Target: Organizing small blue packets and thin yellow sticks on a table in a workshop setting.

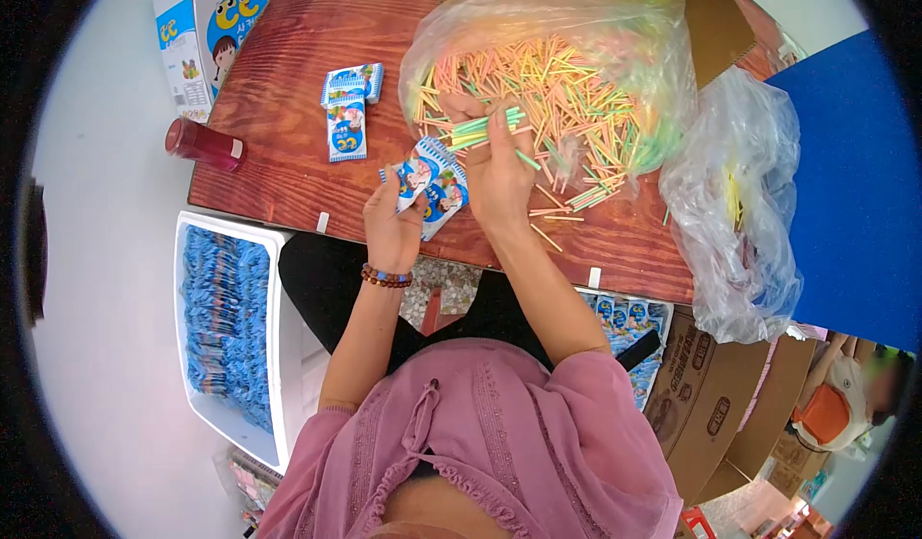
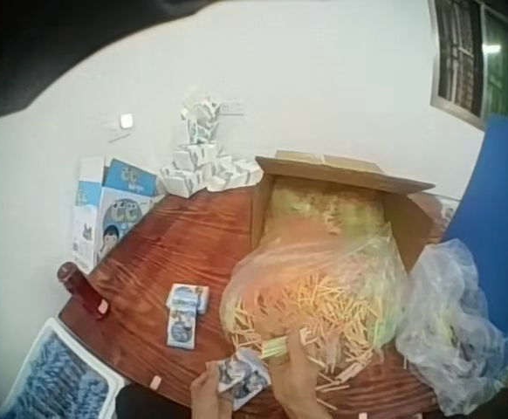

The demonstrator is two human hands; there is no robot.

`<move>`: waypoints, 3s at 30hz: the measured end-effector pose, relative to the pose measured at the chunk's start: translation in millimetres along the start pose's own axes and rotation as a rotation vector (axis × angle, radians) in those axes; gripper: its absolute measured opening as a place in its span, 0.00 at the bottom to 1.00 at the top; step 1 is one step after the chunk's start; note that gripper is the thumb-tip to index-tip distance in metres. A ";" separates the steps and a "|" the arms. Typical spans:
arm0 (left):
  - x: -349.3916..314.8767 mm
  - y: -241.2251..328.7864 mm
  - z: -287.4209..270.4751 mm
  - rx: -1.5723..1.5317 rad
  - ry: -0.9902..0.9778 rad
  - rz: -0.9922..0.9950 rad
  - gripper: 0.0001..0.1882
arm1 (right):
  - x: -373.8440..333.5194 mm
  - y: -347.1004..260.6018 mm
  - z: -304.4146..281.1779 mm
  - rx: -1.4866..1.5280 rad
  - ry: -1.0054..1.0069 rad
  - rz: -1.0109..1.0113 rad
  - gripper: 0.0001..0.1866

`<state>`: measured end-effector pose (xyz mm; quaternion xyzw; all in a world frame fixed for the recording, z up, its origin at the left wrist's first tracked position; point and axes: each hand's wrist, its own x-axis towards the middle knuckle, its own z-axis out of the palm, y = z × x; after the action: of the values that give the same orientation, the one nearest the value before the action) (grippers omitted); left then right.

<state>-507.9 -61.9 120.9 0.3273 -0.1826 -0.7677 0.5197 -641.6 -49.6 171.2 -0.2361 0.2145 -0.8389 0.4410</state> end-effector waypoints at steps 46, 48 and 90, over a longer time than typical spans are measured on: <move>25.9 -5.9 -11.4 -0.201 -0.193 0.047 0.16 | 8.9 19.6 -1.4 -0.584 -0.377 0.196 0.24; 28.5 -5.9 -8.5 -0.289 -0.213 0.023 0.14 | 12.2 17.6 3.1 -0.586 -0.420 0.226 0.24; 76.4 57.3 -66.4 1.286 0.457 0.722 0.22 | 80.5 97.8 2.0 -1.238 -0.370 0.524 0.15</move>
<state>-441.9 -150.6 84.9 0.6352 -0.5764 -0.2070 0.4705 -618.1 -168.4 133.8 -0.5234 0.6246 -0.3744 0.4425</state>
